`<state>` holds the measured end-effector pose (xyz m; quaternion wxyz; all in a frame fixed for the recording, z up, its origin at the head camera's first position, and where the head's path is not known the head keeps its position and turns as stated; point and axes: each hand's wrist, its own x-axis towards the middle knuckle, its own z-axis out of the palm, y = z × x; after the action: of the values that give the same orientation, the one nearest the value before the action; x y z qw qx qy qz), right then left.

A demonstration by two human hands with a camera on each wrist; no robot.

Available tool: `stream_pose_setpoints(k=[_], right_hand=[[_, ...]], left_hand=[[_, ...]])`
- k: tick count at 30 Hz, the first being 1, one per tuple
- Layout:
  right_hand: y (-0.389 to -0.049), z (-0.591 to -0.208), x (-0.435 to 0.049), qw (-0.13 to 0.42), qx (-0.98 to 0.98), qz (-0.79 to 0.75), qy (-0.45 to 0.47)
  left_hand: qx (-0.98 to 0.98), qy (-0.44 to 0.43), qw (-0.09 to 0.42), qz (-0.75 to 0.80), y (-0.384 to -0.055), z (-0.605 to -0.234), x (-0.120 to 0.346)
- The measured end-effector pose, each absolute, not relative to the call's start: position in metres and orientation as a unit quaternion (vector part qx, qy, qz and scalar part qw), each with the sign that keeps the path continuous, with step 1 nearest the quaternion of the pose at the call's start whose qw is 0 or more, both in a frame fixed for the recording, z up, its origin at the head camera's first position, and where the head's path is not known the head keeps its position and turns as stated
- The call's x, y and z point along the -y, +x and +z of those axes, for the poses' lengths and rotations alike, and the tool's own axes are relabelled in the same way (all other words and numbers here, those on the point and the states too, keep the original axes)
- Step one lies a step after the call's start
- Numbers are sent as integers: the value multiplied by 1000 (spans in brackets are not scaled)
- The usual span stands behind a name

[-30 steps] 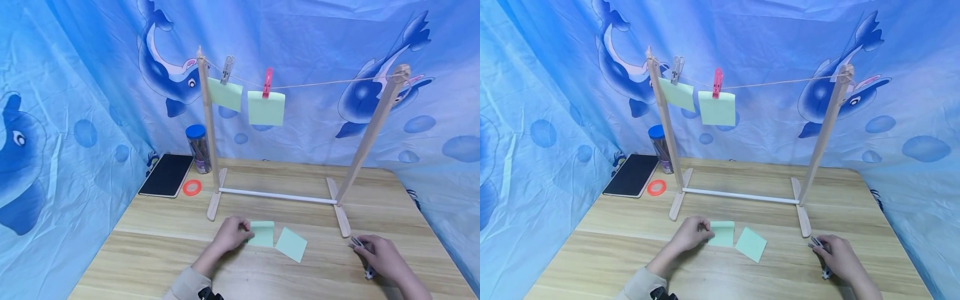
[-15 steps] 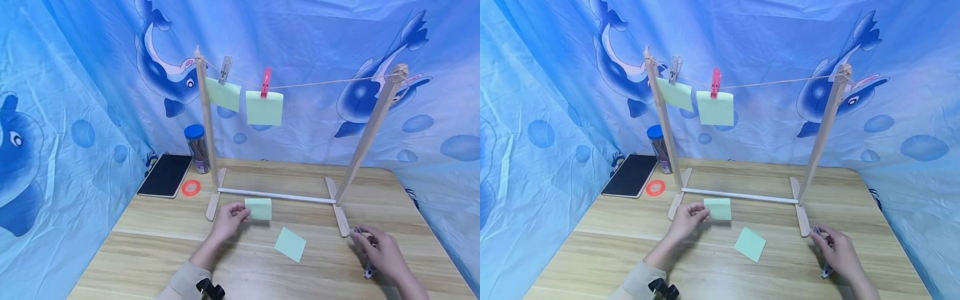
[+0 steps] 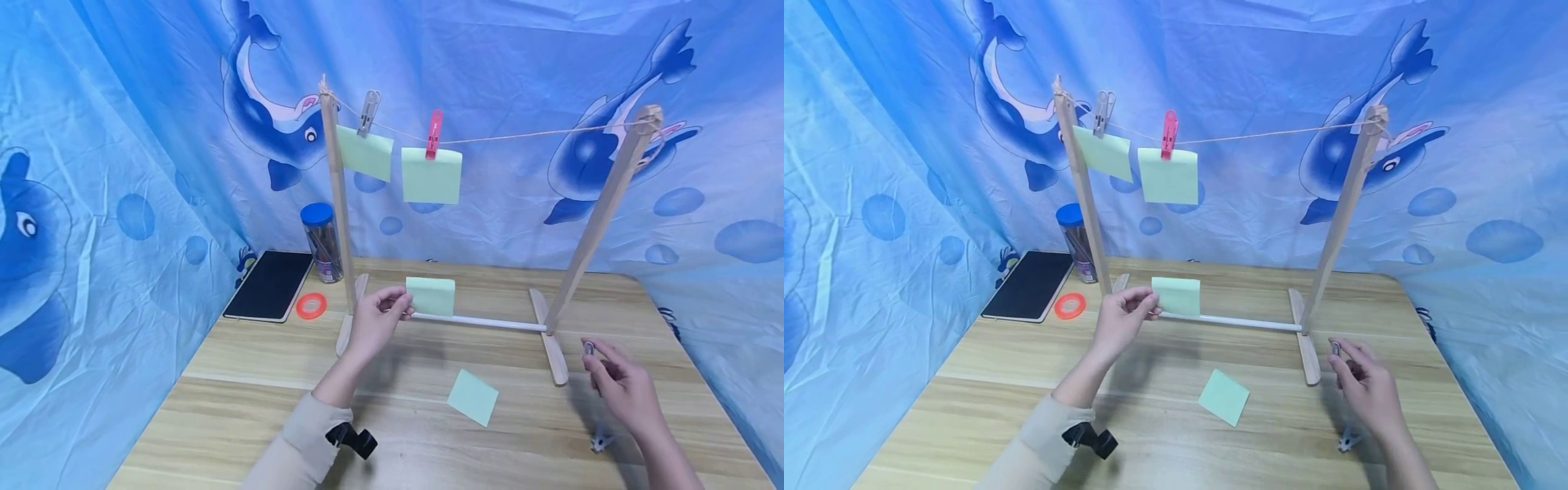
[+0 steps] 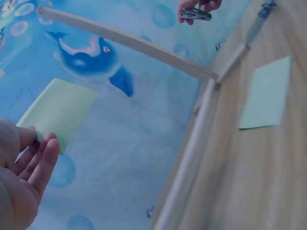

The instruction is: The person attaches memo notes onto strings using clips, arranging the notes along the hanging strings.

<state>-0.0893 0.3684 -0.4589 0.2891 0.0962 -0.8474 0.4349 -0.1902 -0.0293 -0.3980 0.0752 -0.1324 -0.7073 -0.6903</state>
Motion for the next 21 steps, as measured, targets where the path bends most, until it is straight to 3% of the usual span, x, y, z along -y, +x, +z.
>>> stream_pose_setpoints(k=[5,21], right_hand=[[-100,-437,-362,325,827,438,135],[-137,-311,-338,317,712,562,277]], left_hand=[[715,-152,99,-675,-194,-378,23],[701,-253,155,-649,-200,-303,-8]])
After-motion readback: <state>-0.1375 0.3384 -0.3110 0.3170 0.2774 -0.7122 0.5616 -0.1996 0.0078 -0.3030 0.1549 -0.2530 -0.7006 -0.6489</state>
